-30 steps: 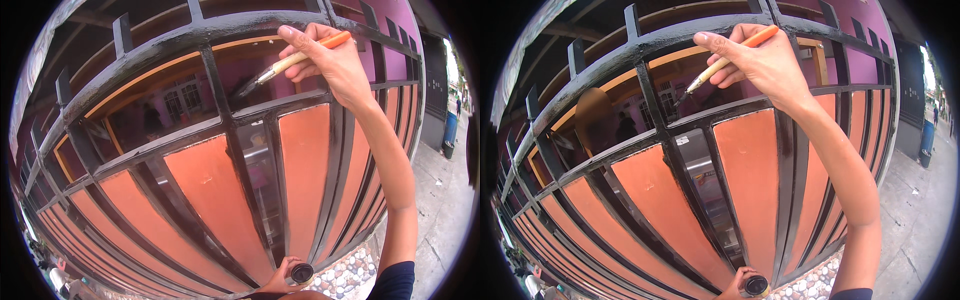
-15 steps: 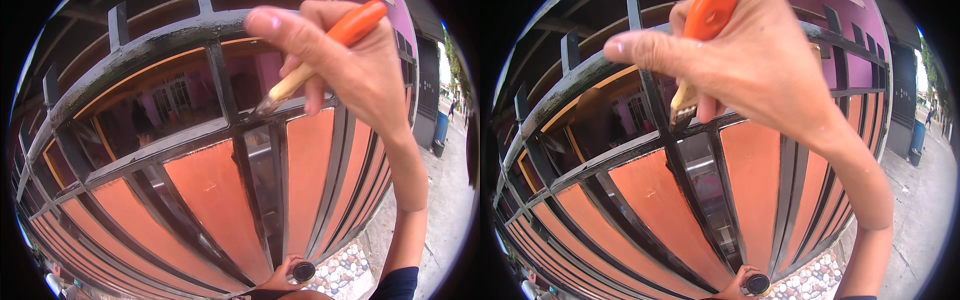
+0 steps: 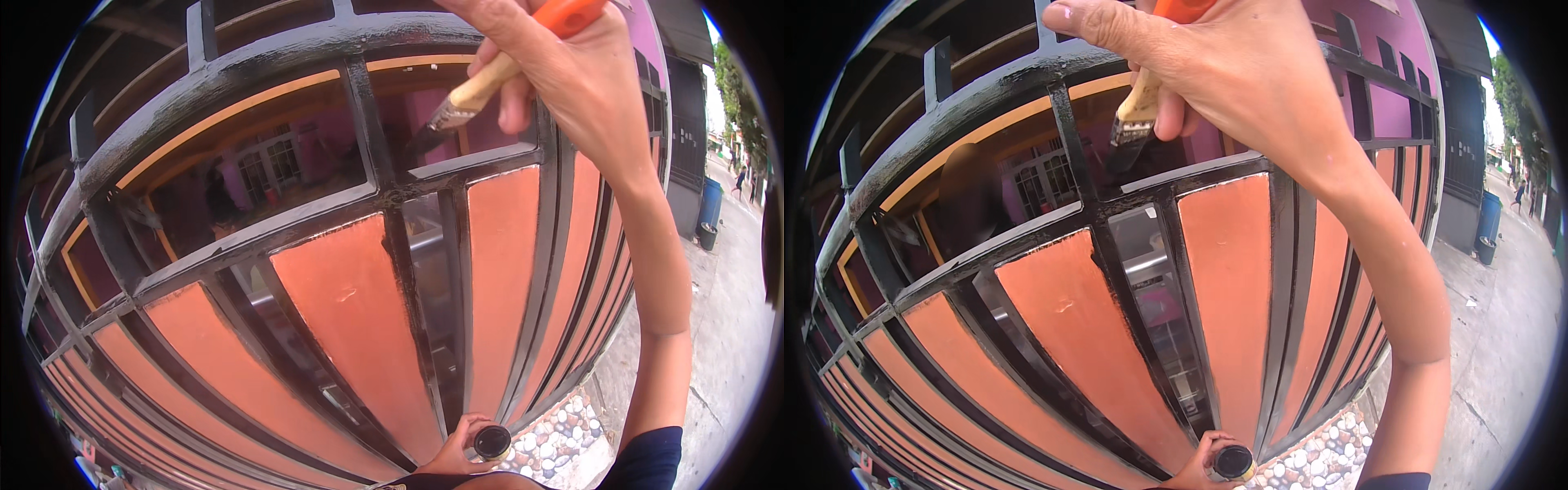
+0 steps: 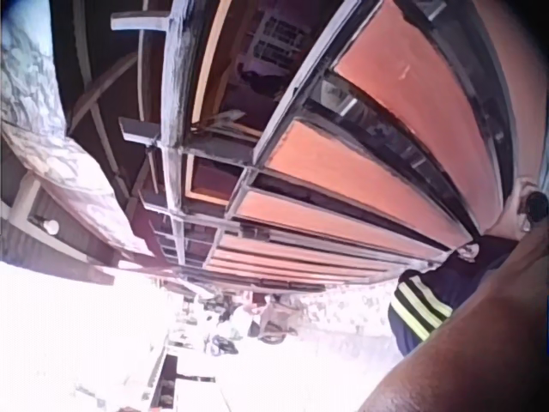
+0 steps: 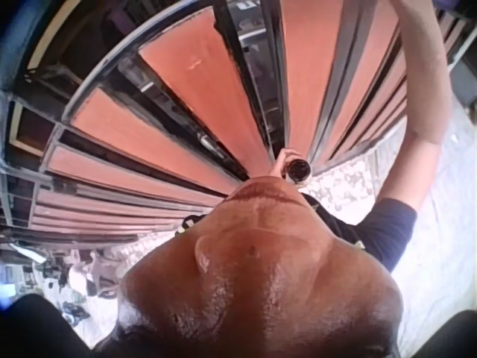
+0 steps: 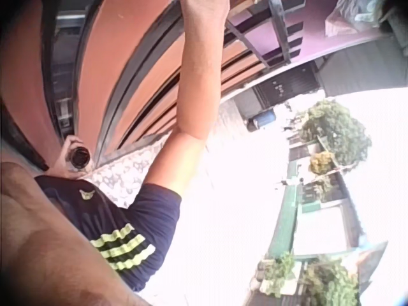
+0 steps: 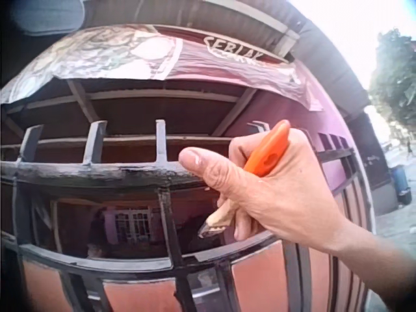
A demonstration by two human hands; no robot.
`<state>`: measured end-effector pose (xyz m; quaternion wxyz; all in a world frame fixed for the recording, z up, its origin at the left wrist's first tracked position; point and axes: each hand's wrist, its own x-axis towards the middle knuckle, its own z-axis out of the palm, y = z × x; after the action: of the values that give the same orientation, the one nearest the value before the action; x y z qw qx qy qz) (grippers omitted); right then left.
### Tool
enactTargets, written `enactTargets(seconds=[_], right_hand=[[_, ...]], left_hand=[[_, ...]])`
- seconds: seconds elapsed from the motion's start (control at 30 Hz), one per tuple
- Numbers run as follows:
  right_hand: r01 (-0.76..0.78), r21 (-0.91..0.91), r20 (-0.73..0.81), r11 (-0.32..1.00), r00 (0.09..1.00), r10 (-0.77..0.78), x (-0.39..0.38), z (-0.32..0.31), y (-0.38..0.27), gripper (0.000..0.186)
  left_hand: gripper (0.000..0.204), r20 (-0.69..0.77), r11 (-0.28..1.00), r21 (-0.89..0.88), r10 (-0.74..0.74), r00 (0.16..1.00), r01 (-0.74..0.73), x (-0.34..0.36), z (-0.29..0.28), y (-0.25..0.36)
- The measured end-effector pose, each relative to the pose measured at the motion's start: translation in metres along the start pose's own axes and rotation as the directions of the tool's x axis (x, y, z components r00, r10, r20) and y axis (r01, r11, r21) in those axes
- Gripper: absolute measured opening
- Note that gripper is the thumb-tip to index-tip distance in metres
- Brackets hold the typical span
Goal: The person paints the black metal frame of a gated fence using a paintbrush and a small can of paint, applying it to both vertical and horizontal bars.
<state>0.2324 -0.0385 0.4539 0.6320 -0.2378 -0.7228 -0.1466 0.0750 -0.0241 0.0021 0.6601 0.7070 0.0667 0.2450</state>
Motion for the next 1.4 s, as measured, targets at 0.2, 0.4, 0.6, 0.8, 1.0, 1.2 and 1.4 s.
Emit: enactTargets(seconds=[0.2, 0.4, 0.6, 0.8, 1.0, 1.2, 1.4], right_hand=[[-0.18, -0.124, 0.092, 0.976, 0.977, 0.192, -0.005, 0.015, 0.016, 0.041], [-0.08, -0.127, 0.061, 0.989, 0.994, 0.089, 0.011, -0.013, -0.002, 0.042], [-0.161, -0.25, 0.126, 0.955, 0.972, 0.197, -0.001, 0.012, 0.01, 0.042], [-0.164, -0.212, -0.065, 0.963, 0.986, 0.153, 0.001, 0.002, -0.002, 0.041], [-0.165, -0.237, 0.007, 0.957, 0.985, 0.172, -0.015, 0.005, 0.002, 0.039], [0.016, -0.228, 0.004, 0.974, 1.0, -0.016, -0.009, -0.012, 0.015, 0.033], [-0.182, -0.293, -0.027, 0.939, 0.983, 0.182, -0.017, -0.017, 0.009, 0.037]], left_hand=[[0.086, 0.013, 0.999, -0.026, -0.023, 1.0, 0.024, 0.005, -0.002, 0.008], [0.086, 0.078, 0.997, -0.05, -0.047, 0.996, 0.051, 0.013, -0.004, 0.018], [0.087, 0.109, 0.994, -0.076, -0.073, 0.991, 0.081, 0.016, -0.006, 0.024], [0.086, 0.107, 0.992, -0.094, -0.072, 0.992, 0.082, 0.019, -0.005, 0.006], [0.087, 0.111, 0.986, -0.145, -0.067, 0.992, 0.083, 0.025, -0.006, -0.008], [0.087, 0.155, 0.984, -0.158, -0.057, 0.986, 0.082, 0.027, -0.001, -0.012], [0.087, 0.113, 0.991, -0.115, -0.057, 0.992, 0.07, 0.026, -0.001, -0.008]])
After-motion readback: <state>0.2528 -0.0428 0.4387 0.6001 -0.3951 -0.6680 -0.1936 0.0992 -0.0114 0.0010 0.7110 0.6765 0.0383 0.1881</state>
